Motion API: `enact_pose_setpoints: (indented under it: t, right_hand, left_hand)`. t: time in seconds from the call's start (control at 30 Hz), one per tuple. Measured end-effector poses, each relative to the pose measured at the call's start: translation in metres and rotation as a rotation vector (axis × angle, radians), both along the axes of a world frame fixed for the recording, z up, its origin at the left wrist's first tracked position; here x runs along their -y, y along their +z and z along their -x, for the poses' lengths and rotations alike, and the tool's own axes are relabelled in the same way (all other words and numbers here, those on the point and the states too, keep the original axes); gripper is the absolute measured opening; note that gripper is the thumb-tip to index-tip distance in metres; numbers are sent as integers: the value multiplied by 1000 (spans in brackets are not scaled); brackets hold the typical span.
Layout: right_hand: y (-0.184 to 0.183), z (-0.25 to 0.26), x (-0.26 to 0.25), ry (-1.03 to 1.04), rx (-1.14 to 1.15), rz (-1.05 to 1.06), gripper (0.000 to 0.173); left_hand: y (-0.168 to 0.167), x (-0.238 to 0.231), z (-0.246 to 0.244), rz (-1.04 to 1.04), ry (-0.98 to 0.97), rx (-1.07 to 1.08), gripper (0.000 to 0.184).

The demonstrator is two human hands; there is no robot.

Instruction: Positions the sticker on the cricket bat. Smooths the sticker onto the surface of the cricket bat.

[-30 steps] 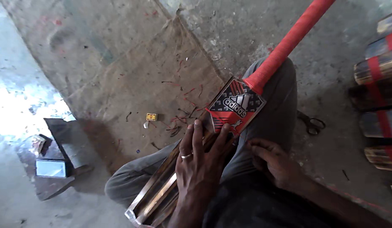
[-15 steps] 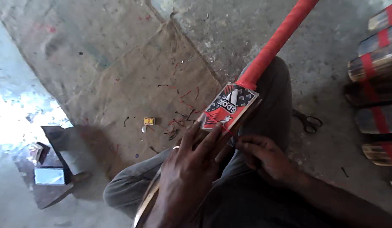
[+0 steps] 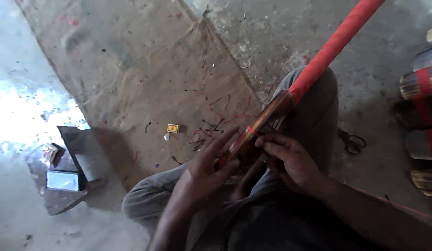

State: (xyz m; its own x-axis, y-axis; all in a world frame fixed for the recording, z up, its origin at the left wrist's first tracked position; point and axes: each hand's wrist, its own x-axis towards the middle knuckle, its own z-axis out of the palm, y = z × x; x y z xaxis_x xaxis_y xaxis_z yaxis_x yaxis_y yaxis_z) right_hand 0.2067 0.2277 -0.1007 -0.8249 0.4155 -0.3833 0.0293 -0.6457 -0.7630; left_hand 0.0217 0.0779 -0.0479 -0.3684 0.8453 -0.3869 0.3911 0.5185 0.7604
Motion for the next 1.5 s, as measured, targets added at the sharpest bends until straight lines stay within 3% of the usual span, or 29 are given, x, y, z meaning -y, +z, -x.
enact_pose_setpoints:
  t: [0.07, 0.17, 0.23, 0.33, 0.6, 0.73, 0.87, 0.97, 1.03, 1.1, 1.17, 1.23, 1.3, 1.37, 1.5]
  right_hand:
    - [2, 9, -3, -3, 43, -2, 25]
    - [4, 10, 1, 6, 121, -49, 24]
    - [1, -7, 7, 14, 186, -117, 24]
    - [-11, -38, 12, 6, 269, -179, 24]
    - [-30, -68, 18, -69, 256, -58, 21]
    - [-17, -61, 12, -14, 200, -80, 20]
    - [7, -46, 7, 33, 79, -62, 18]
    - [19, -37, 6, 44, -37, -23, 17]
    - [20, -34, 5, 60, -55, -1, 17]
    - [17, -27, 3, 74, -8, 23, 18]
    - [16, -15, 1, 73, 76, 33, 20]
    - [23, 3, -2, 62, 121, 26, 24]
    - [34, 14, -1, 61, 156, 28, 25]
    - [35, 16, 1, 65, 169, 26, 24]
    - [11, -27, 10, 24, 243, -15, 22]
  left_hand:
    - [-8, -1, -30, -19, 78, -553, 57]
    - [-48, -6, -77, 117, 67, -969, 90]
    - [-66, -9, -87, 134, 62, -973, 99]
    - [-67, -13, -83, 95, 55, -876, 105]
    - [-60, -14, -70, 83, 10, -822, 108]
    - [-41, -11, -56, 76, -30, -535, 94]
    - [-2, -11, -28, 113, -52, 145, 98]
    - [3, -10, -10, 92, -114, 618, 97]
    - [-6, -10, -2, 74, -177, 800, 91]
    - [-13, -7, 6, 101, -130, 827, 79]
    - [-3, -3, 7, 71, -35, 517, 60]
    - [6, 3, -14, -17, 37, -213, 50]
    - [-3, 5, -58, -19, 54, -745, 60]
    - [-29, 4, -96, 109, 0, -1026, 80]
    - [-59, 2, -104, 202, -12, -1236, 72]
